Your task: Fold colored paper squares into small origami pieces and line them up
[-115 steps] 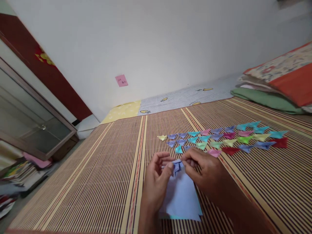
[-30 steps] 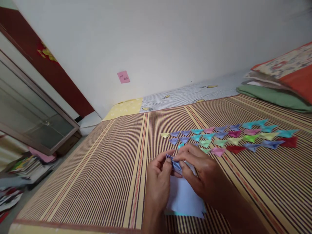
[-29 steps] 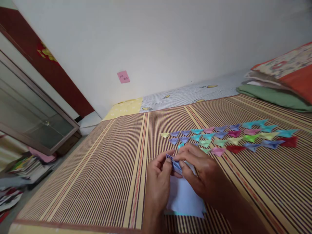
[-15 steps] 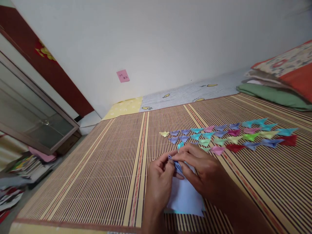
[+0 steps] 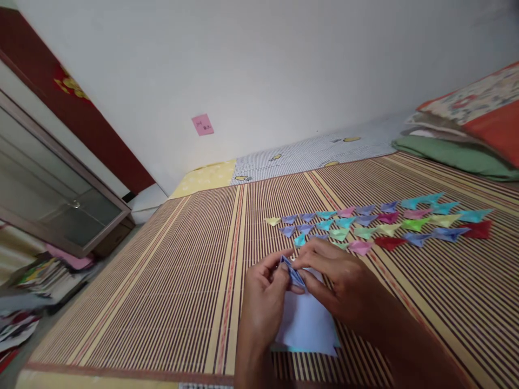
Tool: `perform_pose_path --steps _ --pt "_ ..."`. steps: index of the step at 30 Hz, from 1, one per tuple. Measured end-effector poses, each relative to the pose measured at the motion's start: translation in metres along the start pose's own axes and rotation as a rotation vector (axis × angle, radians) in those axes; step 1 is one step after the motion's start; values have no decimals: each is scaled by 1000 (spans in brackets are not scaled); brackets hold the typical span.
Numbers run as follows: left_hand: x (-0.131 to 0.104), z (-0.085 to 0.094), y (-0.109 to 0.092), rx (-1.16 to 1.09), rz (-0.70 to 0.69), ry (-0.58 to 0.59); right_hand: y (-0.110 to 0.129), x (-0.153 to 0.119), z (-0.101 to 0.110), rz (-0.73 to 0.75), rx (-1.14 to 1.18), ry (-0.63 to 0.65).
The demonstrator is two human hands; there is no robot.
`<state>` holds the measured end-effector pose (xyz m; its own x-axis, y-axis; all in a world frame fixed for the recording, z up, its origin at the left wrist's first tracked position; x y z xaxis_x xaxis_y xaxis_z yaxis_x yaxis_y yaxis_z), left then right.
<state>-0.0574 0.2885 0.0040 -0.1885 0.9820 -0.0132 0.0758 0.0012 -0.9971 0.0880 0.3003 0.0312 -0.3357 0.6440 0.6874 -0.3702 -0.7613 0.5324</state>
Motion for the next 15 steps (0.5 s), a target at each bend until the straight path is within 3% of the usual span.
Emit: perform_pose_path --steps 6,15 --pt "-1 -2 0 -14 10 38 4 0 2 -31 -14 34" --pt "-1 -6 -5 -13 -41 100 2 3 1 30 68 -62"
Point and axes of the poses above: each hand's wrist, its own x-axis towards the middle knuckle, its own z-axis out of the back of the hand, y = z × x, the point moved 4 cm from there along x, towards the middle knuckle, and after that the axes turned 6 degrees about -y, right-handed, at the moved point
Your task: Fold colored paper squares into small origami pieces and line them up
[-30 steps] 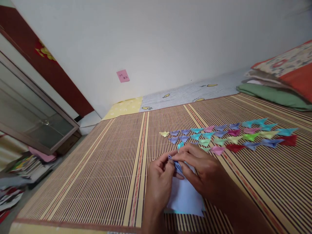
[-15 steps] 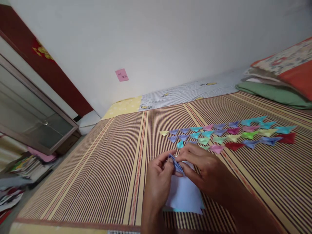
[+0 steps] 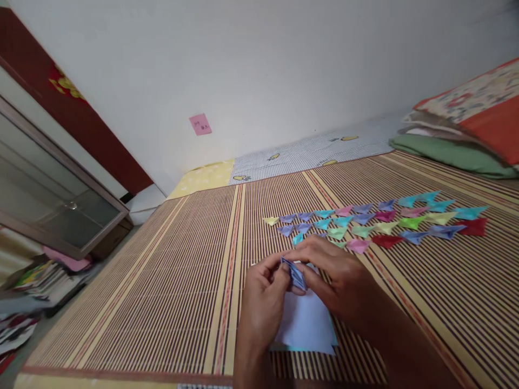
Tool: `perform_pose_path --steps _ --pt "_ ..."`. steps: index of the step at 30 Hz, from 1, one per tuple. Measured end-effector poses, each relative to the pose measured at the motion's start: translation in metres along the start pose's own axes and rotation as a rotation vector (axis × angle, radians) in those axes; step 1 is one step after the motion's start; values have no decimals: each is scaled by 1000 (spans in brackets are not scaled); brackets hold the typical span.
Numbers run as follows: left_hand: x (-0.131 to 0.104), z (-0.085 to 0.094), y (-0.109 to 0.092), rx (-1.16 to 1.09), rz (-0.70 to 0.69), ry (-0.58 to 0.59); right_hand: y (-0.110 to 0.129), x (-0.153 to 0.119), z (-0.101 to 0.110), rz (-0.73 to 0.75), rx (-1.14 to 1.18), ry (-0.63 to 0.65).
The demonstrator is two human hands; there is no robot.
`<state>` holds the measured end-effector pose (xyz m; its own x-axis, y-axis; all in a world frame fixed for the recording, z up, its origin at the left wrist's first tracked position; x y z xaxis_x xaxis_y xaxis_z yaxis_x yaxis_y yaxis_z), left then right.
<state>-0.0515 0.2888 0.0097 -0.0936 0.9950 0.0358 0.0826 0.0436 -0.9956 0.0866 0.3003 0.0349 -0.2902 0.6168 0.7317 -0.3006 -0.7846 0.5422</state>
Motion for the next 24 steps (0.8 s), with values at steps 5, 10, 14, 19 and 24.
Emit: perform_pose_path --steps 5,10,14,19,24 --pt "1 1 2 23 19 -23 -5 -1 0 -6 0 -2" --pt "2 5 6 40 43 -77 -9 -3 3 -73 10 7" --pt "2 3 5 40 39 -40 -16 -5 2 -204 23 29" --pt "1 2 4 36 26 -19 -17 -5 1 -263 62 58" --pt "0 -1 2 65 3 23 -16 -5 1 -242 -7 43"
Point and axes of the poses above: each hand's wrist, its own x-axis towards the middle knuckle, its own z-axis out of the back of the hand, y = z × x, the point moved 4 cm from there along x, towards the middle knuckle, and after that the axes turned 6 degrees about -y, right-handed, at the moved point
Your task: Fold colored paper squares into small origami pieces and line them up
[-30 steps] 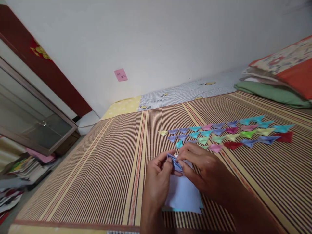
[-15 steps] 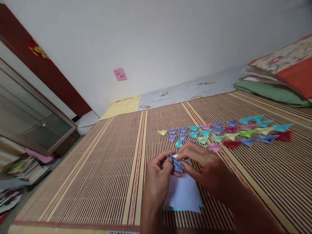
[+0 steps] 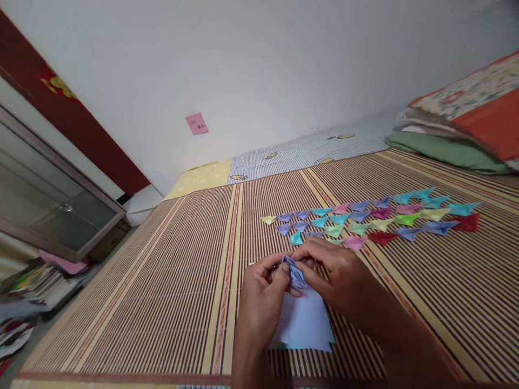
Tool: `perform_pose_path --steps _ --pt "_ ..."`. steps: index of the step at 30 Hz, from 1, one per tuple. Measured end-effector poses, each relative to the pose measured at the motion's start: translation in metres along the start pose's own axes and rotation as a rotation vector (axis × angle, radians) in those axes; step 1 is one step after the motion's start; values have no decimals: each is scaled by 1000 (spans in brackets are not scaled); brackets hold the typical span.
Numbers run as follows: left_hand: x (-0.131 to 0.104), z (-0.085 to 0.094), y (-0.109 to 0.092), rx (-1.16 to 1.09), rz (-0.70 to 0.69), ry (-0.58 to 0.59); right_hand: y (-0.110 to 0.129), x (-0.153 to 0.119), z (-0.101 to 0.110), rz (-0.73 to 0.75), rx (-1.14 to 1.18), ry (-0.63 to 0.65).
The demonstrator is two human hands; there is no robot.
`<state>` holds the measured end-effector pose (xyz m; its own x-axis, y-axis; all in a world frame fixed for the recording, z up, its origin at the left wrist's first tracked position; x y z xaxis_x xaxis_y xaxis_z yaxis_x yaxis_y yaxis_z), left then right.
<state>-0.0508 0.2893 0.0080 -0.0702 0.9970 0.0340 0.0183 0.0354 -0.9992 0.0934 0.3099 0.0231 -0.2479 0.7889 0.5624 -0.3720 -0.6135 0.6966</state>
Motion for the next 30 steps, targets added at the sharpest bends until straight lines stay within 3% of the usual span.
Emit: perform_pose_path --steps 5,23,30 --pt "0 -1 0 20 1 4 1 0 0 78 -61 -42" --pt "1 2 3 -133 40 -34 17 -4 5 121 -74 116" --pt "3 4 8 -103 31 -100 17 -2 7 141 -30 24"
Point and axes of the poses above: each hand's wrist, its own x-axis towards the middle knuckle, its own z-axis out of the back of the hand, y = z × x, the point moved 4 cm from there along x, towards the middle knuckle, and after that the axes turned 6 degrees about -y, right-handed, at the moved point
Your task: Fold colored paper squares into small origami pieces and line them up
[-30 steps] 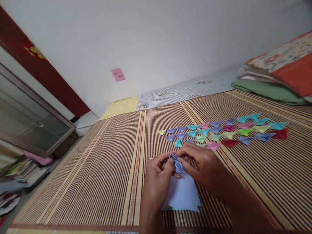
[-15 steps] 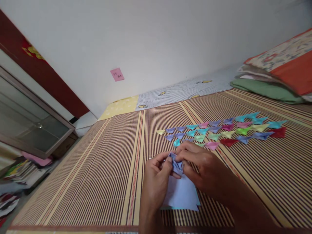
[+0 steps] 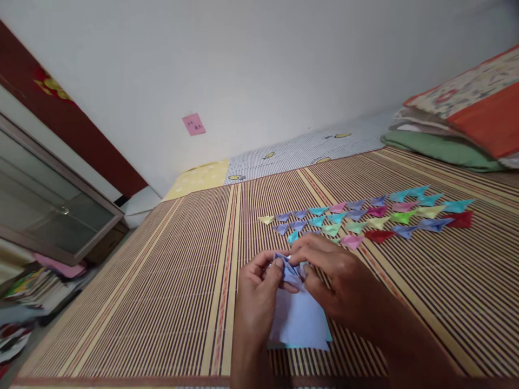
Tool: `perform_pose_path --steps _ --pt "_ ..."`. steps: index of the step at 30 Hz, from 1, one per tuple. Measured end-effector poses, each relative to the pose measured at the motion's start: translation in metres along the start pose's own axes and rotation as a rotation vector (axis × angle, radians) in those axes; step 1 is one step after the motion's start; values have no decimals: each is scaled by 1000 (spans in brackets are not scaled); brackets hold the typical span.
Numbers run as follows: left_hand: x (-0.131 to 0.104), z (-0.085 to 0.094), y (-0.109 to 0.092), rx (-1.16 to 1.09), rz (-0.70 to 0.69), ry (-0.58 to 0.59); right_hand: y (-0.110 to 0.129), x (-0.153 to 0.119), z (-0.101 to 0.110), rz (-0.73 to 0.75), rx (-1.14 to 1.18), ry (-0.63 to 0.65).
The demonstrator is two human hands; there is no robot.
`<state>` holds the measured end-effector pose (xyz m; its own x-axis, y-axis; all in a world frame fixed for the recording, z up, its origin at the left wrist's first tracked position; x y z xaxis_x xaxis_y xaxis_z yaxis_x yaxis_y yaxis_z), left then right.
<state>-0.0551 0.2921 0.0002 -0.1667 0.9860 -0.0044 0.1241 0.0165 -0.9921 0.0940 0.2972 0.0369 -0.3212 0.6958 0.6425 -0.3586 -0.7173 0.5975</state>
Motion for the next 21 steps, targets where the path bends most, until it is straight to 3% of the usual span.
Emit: perform_pose_path --steps 14,21 --pt "-4 -4 -7 57 -30 -86 1 2 -6 -96 -44 -7" --pt "-3 -1 0 -29 11 -88 4 2 -3 -75 -2 8"
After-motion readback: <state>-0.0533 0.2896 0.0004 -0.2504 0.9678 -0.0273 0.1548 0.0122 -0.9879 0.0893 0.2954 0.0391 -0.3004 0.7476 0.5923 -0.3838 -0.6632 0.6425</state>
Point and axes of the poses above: each hand's wrist, its own x-axis towards the middle knuckle, its own z-axis out of the back of the hand, y = z × x, the point moved 4 cm from there along x, towards the middle knuckle, and after that the axes turned 6 degrees about -y, right-handed, at the moved point
